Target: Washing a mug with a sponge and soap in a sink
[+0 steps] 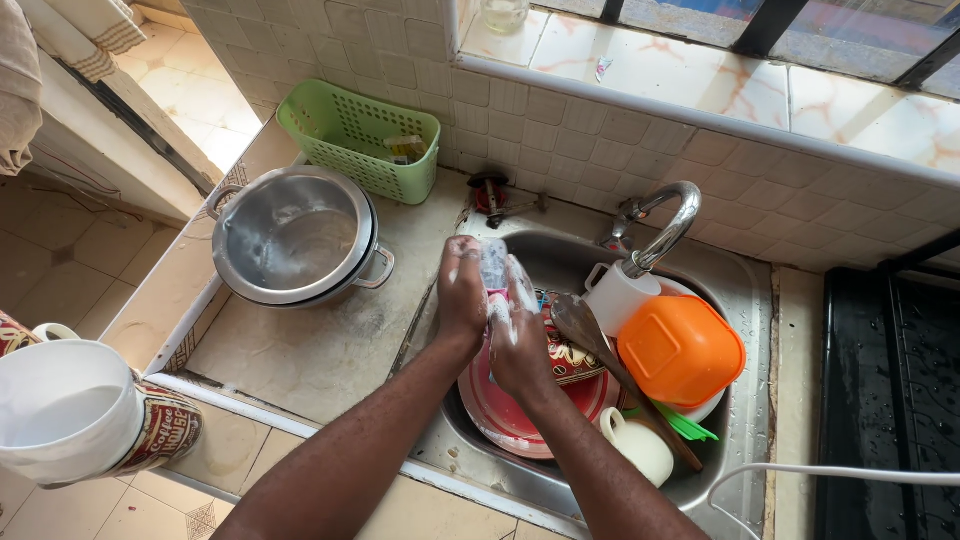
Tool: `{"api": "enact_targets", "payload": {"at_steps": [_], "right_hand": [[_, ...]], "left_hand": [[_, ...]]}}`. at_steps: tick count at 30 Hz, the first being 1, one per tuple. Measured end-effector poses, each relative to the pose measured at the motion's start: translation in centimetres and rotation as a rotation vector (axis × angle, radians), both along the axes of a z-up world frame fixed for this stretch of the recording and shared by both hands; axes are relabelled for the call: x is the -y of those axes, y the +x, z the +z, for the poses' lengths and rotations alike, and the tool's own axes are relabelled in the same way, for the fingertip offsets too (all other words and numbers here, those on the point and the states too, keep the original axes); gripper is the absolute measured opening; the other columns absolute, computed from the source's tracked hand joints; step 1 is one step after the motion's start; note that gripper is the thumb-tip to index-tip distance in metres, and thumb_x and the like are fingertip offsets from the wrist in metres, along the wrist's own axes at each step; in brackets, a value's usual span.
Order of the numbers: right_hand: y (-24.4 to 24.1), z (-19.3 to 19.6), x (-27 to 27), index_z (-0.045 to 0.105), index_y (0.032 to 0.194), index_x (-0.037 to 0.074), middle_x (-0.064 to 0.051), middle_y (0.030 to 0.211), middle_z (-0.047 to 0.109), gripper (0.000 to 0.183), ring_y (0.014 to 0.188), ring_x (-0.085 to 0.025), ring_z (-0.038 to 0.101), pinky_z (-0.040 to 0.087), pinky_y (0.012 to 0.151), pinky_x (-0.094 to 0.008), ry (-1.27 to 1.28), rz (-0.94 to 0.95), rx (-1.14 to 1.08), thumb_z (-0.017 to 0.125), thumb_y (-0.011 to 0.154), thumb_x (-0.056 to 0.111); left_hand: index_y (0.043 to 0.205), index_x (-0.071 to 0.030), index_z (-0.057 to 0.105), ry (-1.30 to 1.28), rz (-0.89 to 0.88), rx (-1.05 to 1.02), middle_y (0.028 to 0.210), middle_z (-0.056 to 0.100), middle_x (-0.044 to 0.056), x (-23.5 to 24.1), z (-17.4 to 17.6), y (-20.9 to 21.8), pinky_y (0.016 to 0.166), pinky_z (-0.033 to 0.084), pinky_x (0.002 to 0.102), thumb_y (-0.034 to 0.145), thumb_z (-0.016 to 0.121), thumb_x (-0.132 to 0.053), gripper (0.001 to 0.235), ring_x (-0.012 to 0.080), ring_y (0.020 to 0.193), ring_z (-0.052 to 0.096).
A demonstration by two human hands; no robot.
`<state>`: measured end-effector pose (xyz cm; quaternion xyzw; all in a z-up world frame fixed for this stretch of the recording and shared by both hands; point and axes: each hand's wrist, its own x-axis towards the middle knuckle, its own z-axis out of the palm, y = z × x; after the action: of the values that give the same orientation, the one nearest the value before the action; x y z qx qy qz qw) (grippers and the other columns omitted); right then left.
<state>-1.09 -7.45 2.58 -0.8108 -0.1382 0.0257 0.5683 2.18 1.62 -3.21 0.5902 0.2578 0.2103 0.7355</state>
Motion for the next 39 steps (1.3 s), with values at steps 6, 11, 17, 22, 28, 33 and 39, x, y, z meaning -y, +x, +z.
{"api": "enact_targets", "payload": {"at_steps": [6,11,17,22,28,33,39], "right_hand": [[2.4,-5.4,1.1,0.012,0.163,0.0,-0.032,0.166,0.016,0.069,0.151,-0.05,0.02,0.016,0.123,-0.059,0.194,-0.014,-0.104,0.039,0.102,0.019],[3.8,-6.6,1.7,0.008,0.163,0.004,-0.029,0.166,0.022,0.064,0.149,-0.048,0.029,0.02,0.123,-0.06,0.767,-0.039,-0.425,0.029,0.108,0.029],[3.3,-7.1,0.1,0.047,0.148,0.005,-0.021,0.148,0.056,0.052,0.132,-0.036,0.057,0.04,0.116,-0.052,1.247,-0.141,-0.797,0.048,0.104,0.033],[3.3,-8.9,-0.2,0.056,0.136,0.002,-0.019,0.135,0.065,0.041,0.121,-0.031,0.065,0.046,0.111,-0.045,1.218,-0.163,-0.785,0.051,0.105,0.028],[3.0,-13.2,-0.5,0.047,0.142,-0.002,-0.021,0.137,0.061,0.046,0.127,-0.031,0.058,0.035,0.119,-0.047,0.948,-0.083,-0.638,0.034,0.11,0.029],[0.5,-5.1,-1.5,0.041,0.149,-0.005,-0.022,0.152,0.047,0.048,0.147,-0.029,0.036,0.016,0.127,-0.052,0.669,-0.027,-0.205,0.035,0.107,0.018],[2.2,-8.4,-0.6,0.055,0.143,0.004,-0.017,0.144,0.057,0.04,0.145,-0.024,0.041,0.022,0.126,-0.047,0.363,0.056,-0.127,0.045,0.109,0.023]], "left_hand": [[0.094,-0.008,0.064,-0.064,-0.288,-0.024,0.09,0.059,0.007,2.3,3.8,-2.7,0.101,0.042,0.043,0.09,0.044,-0.023,0.026,0.02,0.099,0.053],[0.096,-0.014,0.067,-0.489,-0.415,0.032,0.097,0.064,0.003,2.3,2.0,-1.6,0.094,0.045,0.039,0.086,0.057,-0.033,0.024,0.0189,0.097,0.056],[0.108,-0.011,0.057,-0.371,-0.33,0.048,0.104,0.06,0.014,1.7,2.3,-1.4,0.095,0.047,0.042,0.094,0.053,-0.046,0.038,0.024,0.103,0.058],[0.116,-0.014,0.05,-0.315,-0.186,0.008,0.108,0.057,0.014,1.5,2.5,-1.7,0.097,0.051,0.044,0.093,0.065,-0.032,0.032,0.0226,0.104,0.058],[0.114,-0.011,0.056,-0.477,-0.069,-0.071,0.107,0.063,0.018,0.6,2.2,-0.8,0.093,0.055,0.046,0.091,0.066,-0.034,0.034,0.0285,0.102,0.064],[0.114,-0.007,0.055,-0.601,0.01,-0.094,0.107,0.06,0.019,0.0,-2.2,1.2,0.09,0.053,0.051,0.09,0.064,-0.039,0.041,0.0297,0.101,0.063],[0.101,-0.01,0.068,-1.057,-0.222,-0.142,0.092,0.074,0.008,-2.2,-6.9,3.0,0.062,0.061,0.033,0.096,0.053,-0.037,0.031,0.0237,0.07,0.071]]}}
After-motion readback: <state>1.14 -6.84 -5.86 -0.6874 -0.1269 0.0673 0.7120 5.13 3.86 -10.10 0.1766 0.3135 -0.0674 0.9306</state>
